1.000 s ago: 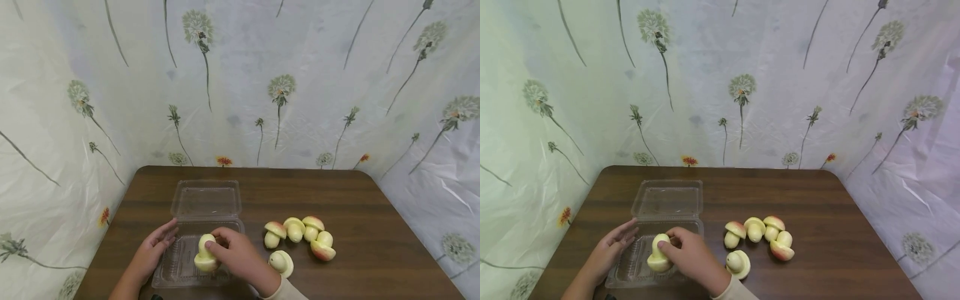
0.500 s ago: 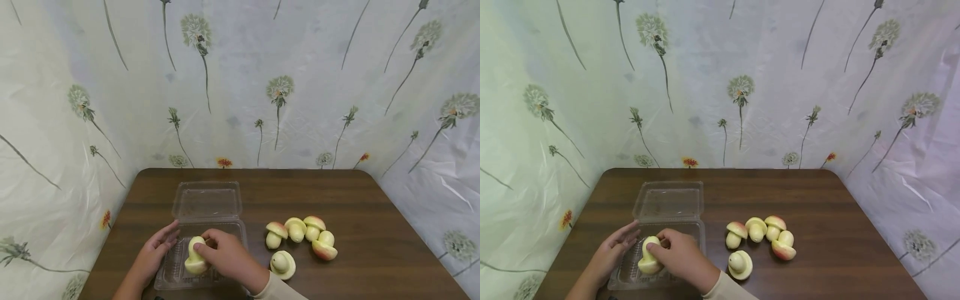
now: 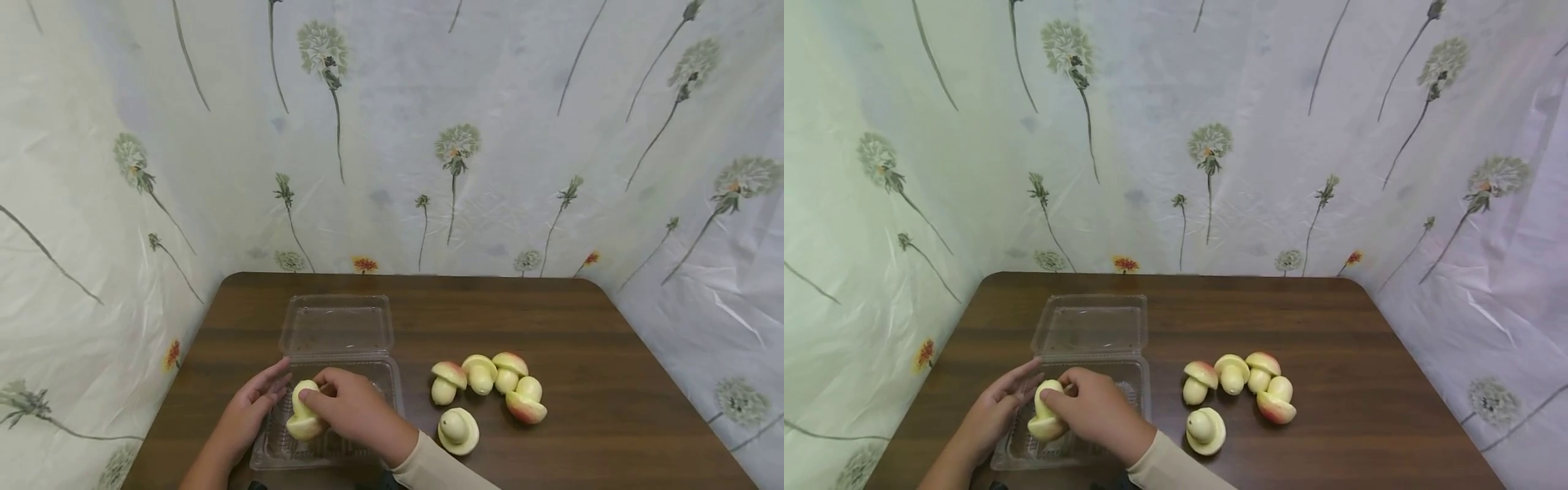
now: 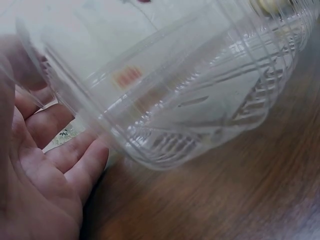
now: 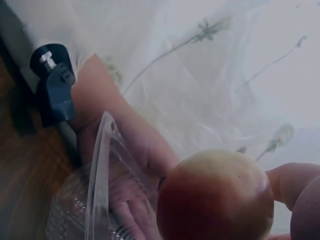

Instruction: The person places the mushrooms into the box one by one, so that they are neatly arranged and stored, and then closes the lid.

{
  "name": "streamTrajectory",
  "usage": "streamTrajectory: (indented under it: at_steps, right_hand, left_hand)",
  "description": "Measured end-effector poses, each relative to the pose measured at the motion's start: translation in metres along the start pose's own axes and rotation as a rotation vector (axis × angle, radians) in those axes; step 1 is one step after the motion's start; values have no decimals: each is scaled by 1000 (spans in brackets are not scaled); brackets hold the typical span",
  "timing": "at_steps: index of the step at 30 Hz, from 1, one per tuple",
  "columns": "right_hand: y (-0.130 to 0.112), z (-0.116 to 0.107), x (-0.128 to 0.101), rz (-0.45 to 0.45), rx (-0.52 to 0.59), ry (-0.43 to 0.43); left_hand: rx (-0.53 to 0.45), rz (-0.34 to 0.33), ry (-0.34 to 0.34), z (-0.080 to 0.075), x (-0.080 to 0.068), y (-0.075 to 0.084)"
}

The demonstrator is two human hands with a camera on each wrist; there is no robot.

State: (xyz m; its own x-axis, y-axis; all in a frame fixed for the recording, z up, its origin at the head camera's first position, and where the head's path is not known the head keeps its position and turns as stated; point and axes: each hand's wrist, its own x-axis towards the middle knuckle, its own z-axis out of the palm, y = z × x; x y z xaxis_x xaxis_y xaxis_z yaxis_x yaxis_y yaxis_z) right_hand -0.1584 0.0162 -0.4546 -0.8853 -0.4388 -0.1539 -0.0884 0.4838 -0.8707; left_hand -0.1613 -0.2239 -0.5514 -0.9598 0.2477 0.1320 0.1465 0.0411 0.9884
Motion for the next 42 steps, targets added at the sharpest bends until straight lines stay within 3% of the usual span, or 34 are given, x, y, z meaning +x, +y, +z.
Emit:
streamTrajectory:
  at_steps: [16,21,42]
  right_hand:
    - [13,16,18,27,-109,3]
    - [20,23,20,23,-170,12]
    - [30,38,29,11,-237,-70]
  left_hand:
    - [24,-67,10,0,3,-2]
    - [5,-55,7,0,3,-3]
    - [-2,-20,-10,-4,2,-1]
